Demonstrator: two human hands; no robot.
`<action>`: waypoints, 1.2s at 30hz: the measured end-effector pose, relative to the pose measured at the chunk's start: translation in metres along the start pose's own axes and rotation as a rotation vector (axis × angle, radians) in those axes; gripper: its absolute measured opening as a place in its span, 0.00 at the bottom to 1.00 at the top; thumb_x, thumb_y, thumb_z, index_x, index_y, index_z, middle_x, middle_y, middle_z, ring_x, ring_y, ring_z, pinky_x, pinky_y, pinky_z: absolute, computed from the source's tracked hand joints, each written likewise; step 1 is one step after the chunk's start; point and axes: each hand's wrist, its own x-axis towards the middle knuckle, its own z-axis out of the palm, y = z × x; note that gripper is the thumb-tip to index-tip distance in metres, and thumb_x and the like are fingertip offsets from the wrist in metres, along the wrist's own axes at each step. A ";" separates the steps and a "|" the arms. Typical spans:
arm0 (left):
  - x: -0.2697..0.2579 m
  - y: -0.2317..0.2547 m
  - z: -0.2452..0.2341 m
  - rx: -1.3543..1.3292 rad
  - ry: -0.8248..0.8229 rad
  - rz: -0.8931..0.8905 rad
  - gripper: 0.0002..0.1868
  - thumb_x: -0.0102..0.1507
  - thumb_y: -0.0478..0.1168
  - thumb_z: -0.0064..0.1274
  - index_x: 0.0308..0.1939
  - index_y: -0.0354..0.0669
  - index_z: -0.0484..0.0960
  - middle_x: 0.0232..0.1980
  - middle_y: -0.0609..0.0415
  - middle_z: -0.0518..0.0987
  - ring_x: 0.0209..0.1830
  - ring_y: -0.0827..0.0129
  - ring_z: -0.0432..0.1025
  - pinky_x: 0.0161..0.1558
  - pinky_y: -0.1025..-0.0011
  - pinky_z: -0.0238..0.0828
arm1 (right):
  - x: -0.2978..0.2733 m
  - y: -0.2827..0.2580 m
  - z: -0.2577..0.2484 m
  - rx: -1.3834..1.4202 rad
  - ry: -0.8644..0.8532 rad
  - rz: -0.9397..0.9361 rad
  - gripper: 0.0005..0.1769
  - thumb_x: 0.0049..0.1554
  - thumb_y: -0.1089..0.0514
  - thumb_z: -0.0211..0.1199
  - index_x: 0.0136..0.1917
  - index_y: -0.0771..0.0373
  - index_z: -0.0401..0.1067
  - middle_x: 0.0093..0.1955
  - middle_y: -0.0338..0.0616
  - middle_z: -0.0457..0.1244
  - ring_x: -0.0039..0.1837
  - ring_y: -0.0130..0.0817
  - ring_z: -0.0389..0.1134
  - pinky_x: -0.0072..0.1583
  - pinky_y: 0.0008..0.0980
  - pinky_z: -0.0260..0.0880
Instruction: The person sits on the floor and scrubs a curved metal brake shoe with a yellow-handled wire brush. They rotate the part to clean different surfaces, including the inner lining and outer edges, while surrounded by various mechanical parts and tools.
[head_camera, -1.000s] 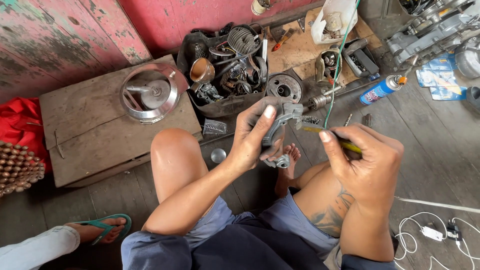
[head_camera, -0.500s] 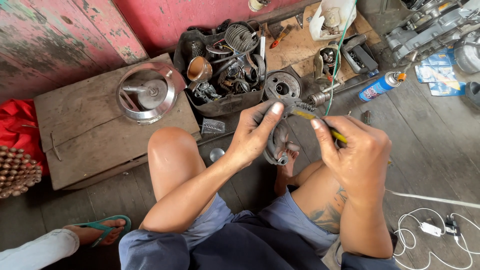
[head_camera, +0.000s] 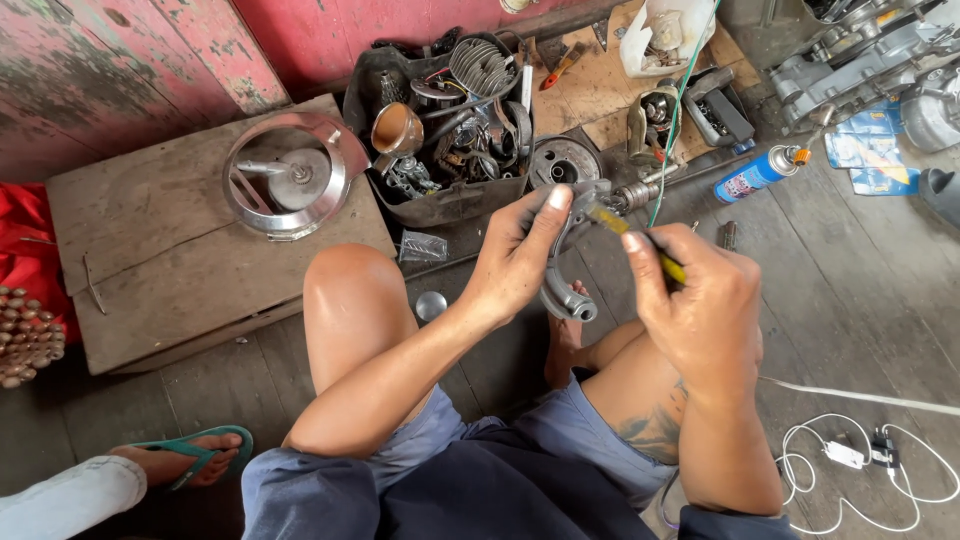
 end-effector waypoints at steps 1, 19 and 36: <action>0.000 -0.024 -0.003 -0.001 0.001 -0.001 0.20 0.75 0.48 0.41 0.39 0.39 0.82 0.27 0.53 0.73 0.36 0.76 0.67 0.38 0.70 0.75 | 0.000 -0.007 -0.001 -0.001 -0.001 0.000 0.09 0.65 0.61 0.68 0.41 0.60 0.77 0.29 0.48 0.64 0.36 0.54 0.69 0.37 0.39 0.66; -0.005 -0.044 -0.013 -0.178 0.056 -0.166 0.22 0.74 0.51 0.47 0.33 0.40 0.82 0.29 0.60 0.72 0.36 0.77 0.66 0.43 0.70 0.75 | -0.005 -0.013 0.004 -0.060 -0.055 0.006 0.08 0.64 0.57 0.68 0.42 0.57 0.76 0.28 0.48 0.63 0.36 0.55 0.69 0.38 0.44 0.67; -0.008 -0.060 -0.009 -0.167 0.096 -0.084 0.20 0.75 0.47 0.45 0.37 0.38 0.84 0.26 0.54 0.75 0.35 0.76 0.69 0.36 0.72 0.74 | -0.007 -0.012 0.006 -0.123 -0.139 0.065 0.11 0.64 0.55 0.64 0.39 0.55 0.73 0.24 0.53 0.58 0.33 0.62 0.66 0.35 0.50 0.63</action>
